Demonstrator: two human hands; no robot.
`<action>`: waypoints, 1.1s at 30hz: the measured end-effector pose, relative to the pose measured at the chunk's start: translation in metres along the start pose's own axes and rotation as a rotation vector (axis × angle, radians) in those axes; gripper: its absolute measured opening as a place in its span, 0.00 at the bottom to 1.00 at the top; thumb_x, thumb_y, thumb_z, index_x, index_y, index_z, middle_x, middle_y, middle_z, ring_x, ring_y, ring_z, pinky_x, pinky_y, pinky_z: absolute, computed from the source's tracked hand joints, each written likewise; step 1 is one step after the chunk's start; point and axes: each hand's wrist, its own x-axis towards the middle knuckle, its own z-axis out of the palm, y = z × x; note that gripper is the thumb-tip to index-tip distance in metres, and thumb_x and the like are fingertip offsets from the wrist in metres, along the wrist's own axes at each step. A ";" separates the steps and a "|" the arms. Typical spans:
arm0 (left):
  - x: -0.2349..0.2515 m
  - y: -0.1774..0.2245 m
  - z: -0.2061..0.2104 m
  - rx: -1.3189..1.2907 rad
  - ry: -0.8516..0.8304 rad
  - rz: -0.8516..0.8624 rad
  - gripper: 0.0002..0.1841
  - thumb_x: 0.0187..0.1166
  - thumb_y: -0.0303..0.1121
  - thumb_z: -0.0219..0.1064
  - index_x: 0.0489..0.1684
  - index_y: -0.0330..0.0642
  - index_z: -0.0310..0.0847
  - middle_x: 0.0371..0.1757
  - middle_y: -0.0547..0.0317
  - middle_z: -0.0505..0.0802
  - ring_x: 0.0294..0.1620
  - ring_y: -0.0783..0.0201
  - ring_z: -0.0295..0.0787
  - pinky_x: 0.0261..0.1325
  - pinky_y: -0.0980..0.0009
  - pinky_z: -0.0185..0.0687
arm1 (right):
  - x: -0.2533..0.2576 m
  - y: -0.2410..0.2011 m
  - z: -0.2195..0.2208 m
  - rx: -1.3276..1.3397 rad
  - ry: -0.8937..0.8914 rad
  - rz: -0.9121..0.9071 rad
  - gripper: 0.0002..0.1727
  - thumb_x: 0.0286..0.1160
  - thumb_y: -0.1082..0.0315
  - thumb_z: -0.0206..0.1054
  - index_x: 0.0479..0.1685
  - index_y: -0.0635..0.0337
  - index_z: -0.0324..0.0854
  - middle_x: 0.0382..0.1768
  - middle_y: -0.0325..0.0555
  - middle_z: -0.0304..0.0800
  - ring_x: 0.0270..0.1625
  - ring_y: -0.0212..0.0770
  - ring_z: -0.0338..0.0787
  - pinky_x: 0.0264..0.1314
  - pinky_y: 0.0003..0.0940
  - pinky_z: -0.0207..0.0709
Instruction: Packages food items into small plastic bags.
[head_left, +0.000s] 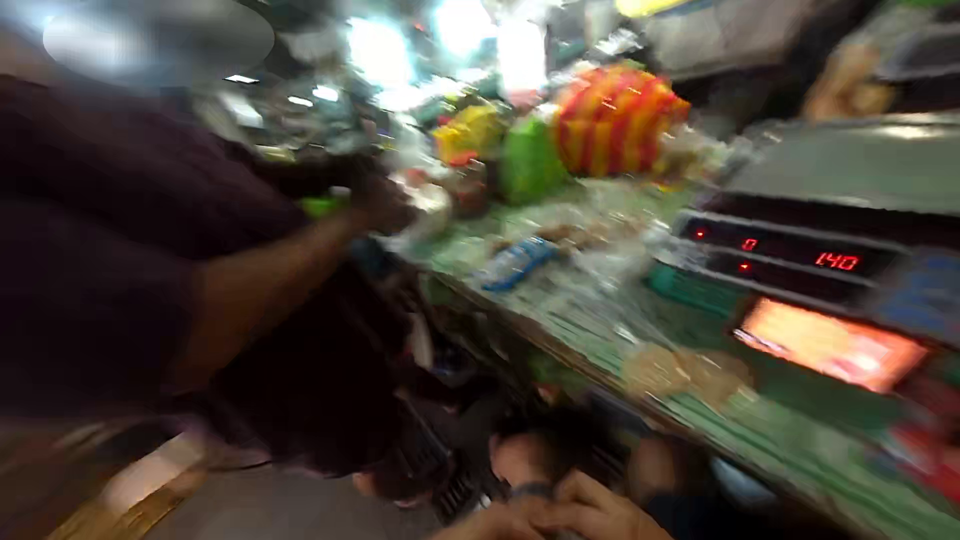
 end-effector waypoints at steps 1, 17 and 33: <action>0.006 0.000 -0.006 0.041 -0.117 0.036 0.41 0.75 0.74 0.55 0.49 0.41 0.91 0.70 0.53 0.89 0.80 0.64 0.76 0.84 0.61 0.67 | -0.010 -0.002 -0.005 -0.039 -0.013 -0.025 0.24 0.70 0.53 0.79 0.59 0.59 0.89 0.57 0.59 0.86 0.54 0.49 0.90 0.54 0.46 0.88; 0.061 0.013 0.036 0.272 0.229 0.397 0.35 0.72 0.70 0.65 0.72 0.60 0.83 0.78 0.68 0.81 0.90 0.54 0.60 0.92 0.49 0.55 | -0.026 -0.004 -0.017 0.172 0.497 -0.030 0.19 0.71 0.60 0.79 0.31 0.60 0.73 0.41 0.43 0.86 0.45 0.22 0.83 0.47 0.15 0.75; 0.068 0.073 0.033 0.382 0.581 0.576 0.23 0.72 0.33 0.79 0.66 0.62 0.83 0.51 0.80 0.93 0.45 0.81 0.89 0.50 0.85 0.87 | 0.009 -0.042 -0.020 0.070 0.261 -0.205 0.20 0.75 0.64 0.74 0.55 0.73 0.83 0.44 0.55 0.89 0.47 0.36 0.88 0.53 0.26 0.82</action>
